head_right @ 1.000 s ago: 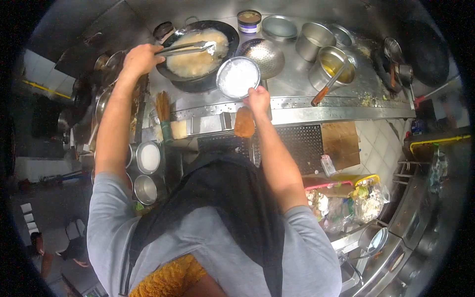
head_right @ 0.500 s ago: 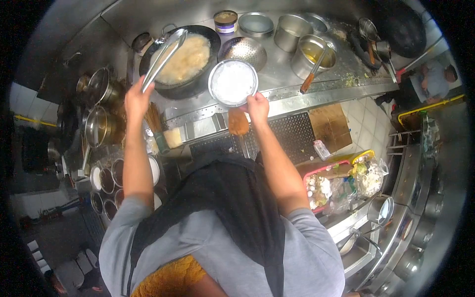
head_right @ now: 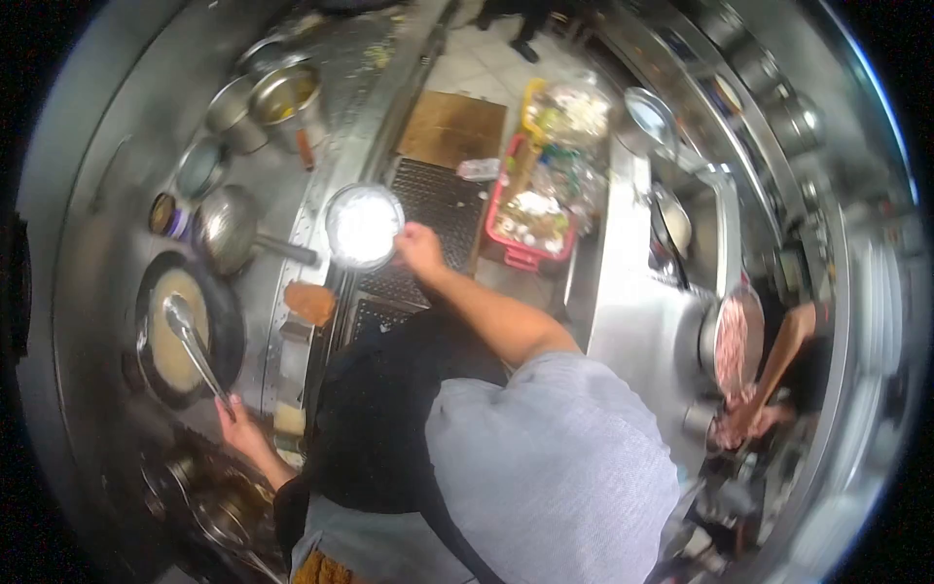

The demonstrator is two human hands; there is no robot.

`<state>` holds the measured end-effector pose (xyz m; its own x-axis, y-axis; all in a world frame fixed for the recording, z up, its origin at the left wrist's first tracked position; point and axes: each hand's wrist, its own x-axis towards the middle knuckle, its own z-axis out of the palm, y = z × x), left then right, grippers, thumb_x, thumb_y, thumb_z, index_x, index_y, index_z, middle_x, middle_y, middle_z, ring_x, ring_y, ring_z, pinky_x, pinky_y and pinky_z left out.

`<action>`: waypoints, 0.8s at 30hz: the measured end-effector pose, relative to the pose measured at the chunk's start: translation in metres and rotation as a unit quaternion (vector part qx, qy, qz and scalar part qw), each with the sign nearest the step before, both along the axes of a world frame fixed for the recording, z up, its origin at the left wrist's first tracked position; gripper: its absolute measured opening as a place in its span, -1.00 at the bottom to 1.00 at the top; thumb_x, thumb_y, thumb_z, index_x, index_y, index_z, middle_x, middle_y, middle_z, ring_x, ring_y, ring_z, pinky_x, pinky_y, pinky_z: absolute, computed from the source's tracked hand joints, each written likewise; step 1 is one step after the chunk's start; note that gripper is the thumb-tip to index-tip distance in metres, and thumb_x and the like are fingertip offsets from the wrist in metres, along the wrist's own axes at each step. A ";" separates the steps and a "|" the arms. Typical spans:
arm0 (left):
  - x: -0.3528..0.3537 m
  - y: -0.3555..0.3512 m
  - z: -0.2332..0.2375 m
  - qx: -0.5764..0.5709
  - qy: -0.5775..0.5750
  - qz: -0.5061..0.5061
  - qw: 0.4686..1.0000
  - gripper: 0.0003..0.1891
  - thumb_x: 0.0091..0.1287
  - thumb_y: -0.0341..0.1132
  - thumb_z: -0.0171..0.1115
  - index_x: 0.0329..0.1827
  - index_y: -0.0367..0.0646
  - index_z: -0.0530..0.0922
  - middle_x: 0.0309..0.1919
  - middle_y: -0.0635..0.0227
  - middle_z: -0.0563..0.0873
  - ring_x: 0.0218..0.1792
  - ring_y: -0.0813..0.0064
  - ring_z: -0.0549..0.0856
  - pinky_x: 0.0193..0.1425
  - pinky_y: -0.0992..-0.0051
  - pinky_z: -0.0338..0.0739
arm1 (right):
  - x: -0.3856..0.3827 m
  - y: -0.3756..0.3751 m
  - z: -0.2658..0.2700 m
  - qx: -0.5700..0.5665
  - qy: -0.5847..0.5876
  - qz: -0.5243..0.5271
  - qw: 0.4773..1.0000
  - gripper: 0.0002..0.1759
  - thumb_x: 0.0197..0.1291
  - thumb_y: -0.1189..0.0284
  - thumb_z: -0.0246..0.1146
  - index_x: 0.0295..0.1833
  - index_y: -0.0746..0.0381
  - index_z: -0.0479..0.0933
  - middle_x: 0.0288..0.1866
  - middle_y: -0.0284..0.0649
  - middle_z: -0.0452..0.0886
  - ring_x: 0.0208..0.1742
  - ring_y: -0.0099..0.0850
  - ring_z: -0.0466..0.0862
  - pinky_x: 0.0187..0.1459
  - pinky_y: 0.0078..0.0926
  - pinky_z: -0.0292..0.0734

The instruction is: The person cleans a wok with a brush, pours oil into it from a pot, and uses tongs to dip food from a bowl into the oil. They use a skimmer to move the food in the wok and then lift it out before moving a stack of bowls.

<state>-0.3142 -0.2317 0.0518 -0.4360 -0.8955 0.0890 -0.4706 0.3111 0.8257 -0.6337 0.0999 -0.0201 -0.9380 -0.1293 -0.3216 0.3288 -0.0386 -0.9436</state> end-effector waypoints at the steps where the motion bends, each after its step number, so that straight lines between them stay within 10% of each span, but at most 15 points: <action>1: -0.024 0.010 0.025 0.043 0.016 -0.016 0.999 -0.39 0.37 -0.21 0.32 0.38 -0.37 0.39 0.30 0.03 0.53 0.25 0.29 0.52 0.38 0.40 0.32 | -0.003 0.031 -0.016 -0.016 0.024 -0.054 0.998 -0.89 0.18 0.51 0.18 -0.33 0.33 0.54 -0.46 -0.25 0.59 -0.48 -0.44 0.66 -0.48 -0.40 0.70; 6: -0.101 -0.004 0.026 0.139 0.100 -0.113 0.979 -0.34 0.39 -0.25 0.30 0.44 -0.41 0.28 0.41 0.03 0.40 0.35 0.30 0.44 0.43 0.41 0.27 | 0.041 0.201 -0.014 -0.043 0.025 -0.359 0.932 -0.86 0.26 0.48 0.14 -0.13 0.32 0.47 -0.30 -0.27 0.47 -0.38 -0.49 0.58 -0.42 -0.39 0.75; 9: -0.139 0.000 0.022 0.178 0.107 -0.168 0.964 -0.31 0.39 -0.27 0.30 0.48 -0.39 0.22 0.46 0.03 0.32 0.37 0.32 0.40 0.42 0.45 0.26 | 0.093 0.275 0.000 -0.068 0.012 -0.539 0.839 -0.66 0.30 0.46 0.07 0.12 0.40 0.34 -0.03 0.02 0.49 -0.14 0.00 0.70 -0.29 -0.21 0.77; 12: -0.165 0.010 0.006 0.117 0.157 -0.216 0.957 -0.39 0.37 -0.19 0.33 0.43 -0.22 0.38 -0.32 0.59 0.55 -0.58 0.81 0.23 -0.57 0.70 0.06 | 0.138 0.325 -0.006 -0.076 -0.008 -0.695 0.715 -0.57 0.30 0.42 0.03 0.23 0.35 0.24 0.07 0.01 0.45 -0.08 0.07 0.70 -0.21 -0.14 0.72; 14: -0.170 0.033 0.020 0.156 0.083 -0.218 0.960 -0.40 0.40 -0.25 0.29 0.43 -0.32 0.34 0.23 0.24 0.55 -0.07 0.54 0.56 -0.05 0.60 0.46 | 0.158 0.352 -0.037 -0.109 -0.023 -0.757 0.644 -0.51 0.33 0.37 0.01 0.31 0.35 0.17 0.18 0.03 0.40 0.03 0.11 0.66 -0.10 -0.08 0.72; 17: -0.177 0.062 0.014 0.118 0.145 -0.219 0.958 -0.50 0.41 -0.16 0.27 0.30 -0.26 0.45 -0.16 0.42 0.64 -0.42 0.72 0.45 -0.39 0.66 0.35 | 0.158 0.325 -0.039 -0.195 -0.031 -0.700 0.686 -0.42 0.39 0.28 -0.01 0.40 0.33 0.09 0.31 0.10 0.33 0.26 0.09 0.53 0.11 -0.07 0.64; 21: -0.197 0.104 0.051 0.350 0.158 -0.225 0.896 -0.47 0.45 -0.15 0.21 0.38 -0.11 0.27 -0.39 0.52 0.53 -0.58 0.77 0.37 -0.62 0.68 0.23 | 0.091 0.213 -0.046 -0.112 -0.059 -0.344 0.930 -0.65 0.38 0.30 0.08 0.15 0.29 0.38 -0.17 -0.15 0.55 -0.23 -0.33 0.64 -0.25 -0.29 0.72; 24: -0.239 0.108 0.063 0.385 0.248 -0.270 0.847 -0.64 0.47 -0.16 0.17 0.18 -0.09 0.32 -0.39 0.49 0.48 -0.58 0.72 0.43 -0.63 0.68 0.30 | 0.056 0.055 0.038 -0.045 0.081 -0.072 0.993 -0.78 0.35 0.39 0.17 0.02 0.26 0.44 -0.37 -0.32 0.53 -0.42 -0.55 0.55 -0.43 -0.47 0.64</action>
